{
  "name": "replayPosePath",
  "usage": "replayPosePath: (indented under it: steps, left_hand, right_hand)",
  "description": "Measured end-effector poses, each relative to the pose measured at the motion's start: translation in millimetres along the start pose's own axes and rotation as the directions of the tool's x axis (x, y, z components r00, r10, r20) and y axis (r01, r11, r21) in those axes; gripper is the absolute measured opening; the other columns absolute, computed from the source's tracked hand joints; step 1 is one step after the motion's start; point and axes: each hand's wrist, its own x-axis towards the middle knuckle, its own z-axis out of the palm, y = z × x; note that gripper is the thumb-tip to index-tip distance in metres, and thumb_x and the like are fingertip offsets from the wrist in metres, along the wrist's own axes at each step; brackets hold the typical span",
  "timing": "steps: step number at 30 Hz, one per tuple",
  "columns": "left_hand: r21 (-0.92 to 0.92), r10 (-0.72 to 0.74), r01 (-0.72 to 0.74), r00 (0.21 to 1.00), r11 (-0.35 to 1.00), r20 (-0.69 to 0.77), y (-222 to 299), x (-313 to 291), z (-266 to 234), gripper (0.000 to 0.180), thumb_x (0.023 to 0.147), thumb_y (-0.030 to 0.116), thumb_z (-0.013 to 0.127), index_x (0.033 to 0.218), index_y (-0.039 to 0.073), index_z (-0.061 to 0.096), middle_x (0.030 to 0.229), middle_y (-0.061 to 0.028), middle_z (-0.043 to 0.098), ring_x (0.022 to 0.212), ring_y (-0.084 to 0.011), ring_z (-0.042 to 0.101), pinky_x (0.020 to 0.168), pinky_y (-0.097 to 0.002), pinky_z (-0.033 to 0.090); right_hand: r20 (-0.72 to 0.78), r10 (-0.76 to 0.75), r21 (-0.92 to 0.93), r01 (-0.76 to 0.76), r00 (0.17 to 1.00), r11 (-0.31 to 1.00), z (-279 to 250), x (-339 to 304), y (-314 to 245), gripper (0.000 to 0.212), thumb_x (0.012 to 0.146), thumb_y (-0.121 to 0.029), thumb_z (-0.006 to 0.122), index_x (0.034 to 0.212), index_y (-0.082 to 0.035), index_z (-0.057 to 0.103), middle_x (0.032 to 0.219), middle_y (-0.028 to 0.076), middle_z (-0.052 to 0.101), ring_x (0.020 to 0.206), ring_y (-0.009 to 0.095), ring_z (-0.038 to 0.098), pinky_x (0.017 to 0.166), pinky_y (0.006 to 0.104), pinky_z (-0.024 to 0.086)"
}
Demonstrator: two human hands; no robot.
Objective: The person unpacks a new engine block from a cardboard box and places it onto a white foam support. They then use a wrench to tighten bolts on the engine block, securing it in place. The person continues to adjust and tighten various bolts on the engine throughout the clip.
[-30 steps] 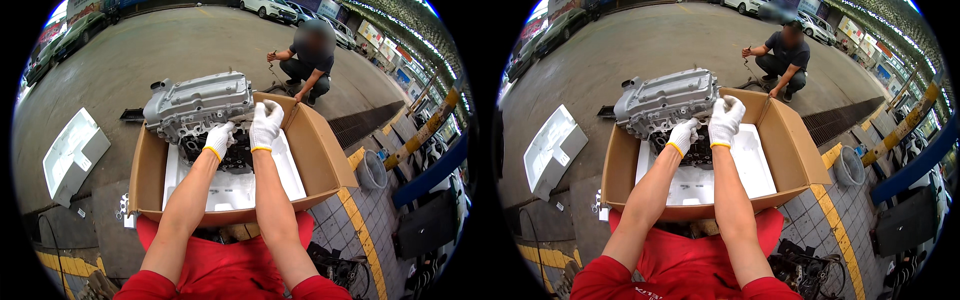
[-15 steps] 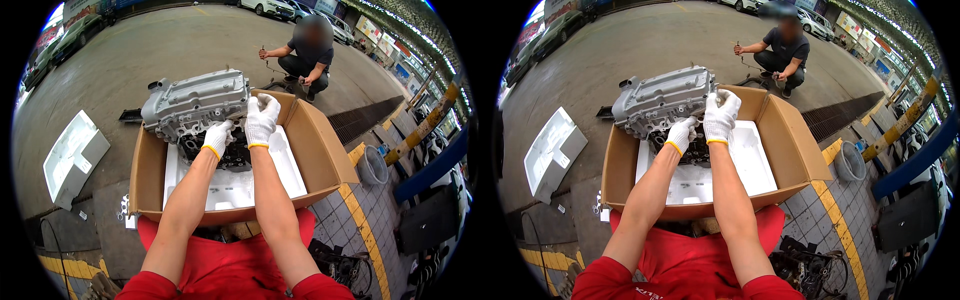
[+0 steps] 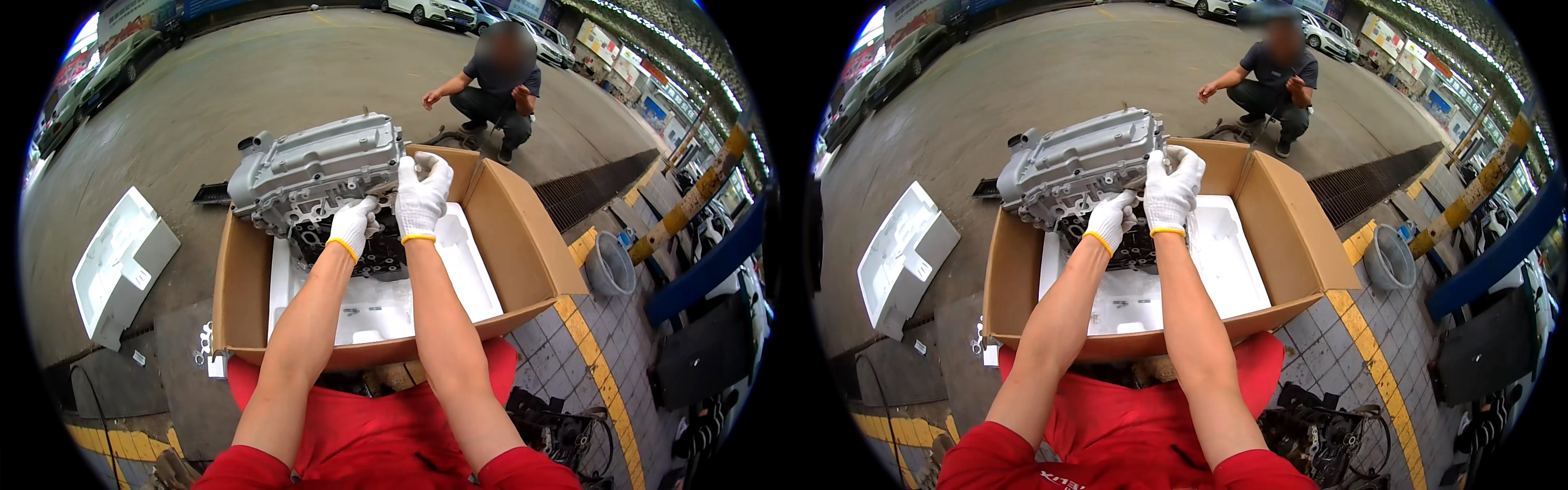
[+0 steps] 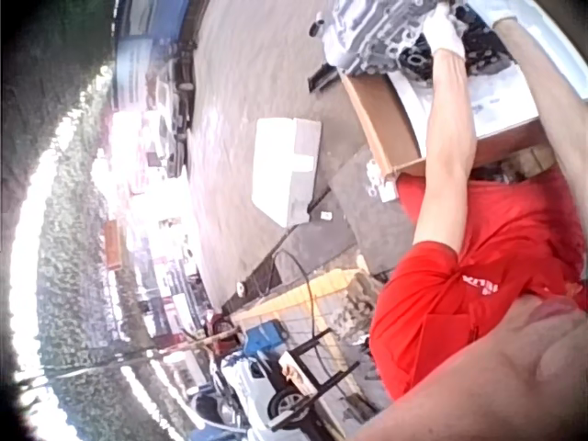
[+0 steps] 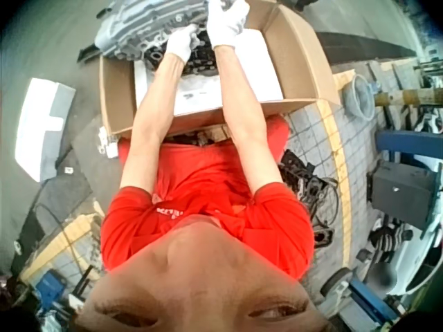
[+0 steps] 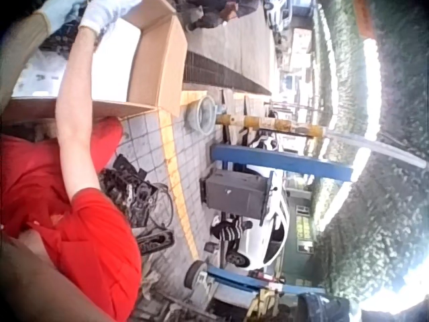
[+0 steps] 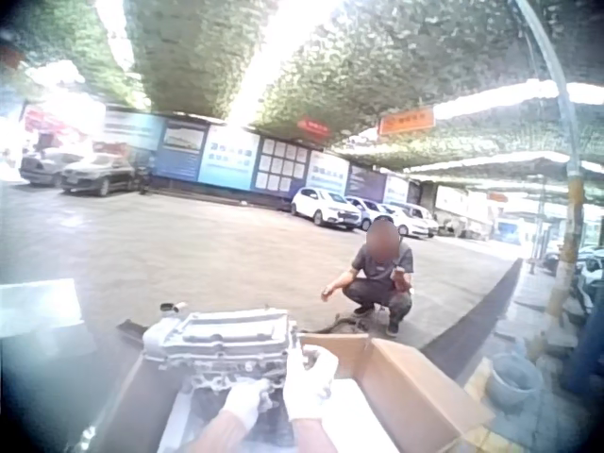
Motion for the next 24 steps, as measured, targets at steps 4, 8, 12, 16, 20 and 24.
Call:
replayPosePath:
  steps: [4, 8, 12, 16, 20, 24]
  left_hand:
    - [0.033, -0.007, 0.007, 1.000, 0.999, -0.003, -4, 2, 10, 0.020, 0.098, 0.024, 0.074, 0.101, 0.005, 0.068, 0.072, 0.0027, 0.061, 0.053, -0.0074, 0.053, 0.046, -0.0237, 0.045]
    - [-0.098, -0.107, 0.123, 0.981, 0.987, 0.160, -2, -2, 2, 0.022, 0.107, 0.028, 0.064, 0.098, 0.008, 0.066, 0.076, 0.0017, 0.062, 0.061, -0.0094, 0.053, 0.054, -0.0243, 0.047]
    - [-0.220, -0.161, 0.212, 0.960, 0.952, 0.230, 3, -11, 4, 0.028, 0.111, 0.030, 0.055, 0.102, 0.006, 0.067, 0.077, 0.0020, 0.060, 0.066, -0.0127, 0.054, 0.058, -0.0247, 0.048]
    - [-0.183, -0.171, 0.219, 0.954, 0.958, 0.245, 8, -4, -3, 0.026, 0.111, 0.028, 0.055, 0.098, 0.008, 0.065, 0.074, 0.0039, 0.056, 0.061, -0.0101, 0.049, 0.054, -0.0234, 0.045]
    - [-0.147, -0.155, 0.173, 0.979, 0.974, 0.131, 7, -1, 7, 0.022, 0.111, 0.025, 0.054, 0.095, 0.011, 0.061, 0.071, 0.0060, 0.054, 0.056, -0.0051, 0.044, 0.049, -0.0217, 0.040]
    - [-0.163, -0.152, 0.170, 0.981, 0.972, 0.117, 3, 8, -4, 0.016, 0.111, 0.021, 0.055, 0.096, 0.015, 0.058, 0.077, 0.0032, 0.060, 0.054, -0.0040, 0.046, 0.044, -0.0212, 0.040]
  right_hand:
    - [-0.124, 0.110, 0.186, -0.086, 0.986, 0.979, -10, 16, 50, 0.023, 0.096, -0.017, 0.070, 0.113, -0.002, 0.066, 0.111, 0.009, 0.063, 0.099, 0.020, 0.063, 0.094, 0.0344, 0.052]
    - [-0.160, 0.360, 0.442, -0.260, 0.919, 0.859, -15, 7, 80, 0.018, 0.100, -0.014, 0.067, 0.114, -0.003, 0.064, 0.107, 0.005, 0.066, 0.096, 0.015, 0.060, 0.092, 0.0302, 0.050]
    - [-0.126, 0.412, 0.496, -0.303, 0.902, 0.814, -16, 4, 87, 0.018, 0.101, -0.014, 0.068, 0.115, -0.004, 0.063, 0.105, 0.001, 0.064, 0.095, 0.012, 0.058, 0.089, 0.0272, 0.049]
    - [-0.117, 0.393, 0.524, -0.279, 0.912, 0.805, -14, 3, 85, 0.022, 0.101, -0.019, 0.070, 0.116, -0.004, 0.063, 0.104, 0.001, 0.064, 0.094, 0.011, 0.057, 0.089, 0.0270, 0.050]
    - [-0.170, 0.234, 0.302, -0.175, 0.957, 0.937, -17, 0, 57, 0.028, 0.098, -0.024, 0.074, 0.113, -0.002, 0.065, 0.107, 0.006, 0.063, 0.095, 0.016, 0.061, 0.091, 0.0314, 0.051]
    - [-0.070, 0.042, 0.076, -0.037, 0.997, 0.996, -10, 3, 3, 0.029, 0.091, -0.024, 0.078, 0.107, -0.003, 0.067, 0.108, 0.015, 0.063, 0.100, 0.027, 0.066, 0.091, 0.0396, 0.054]
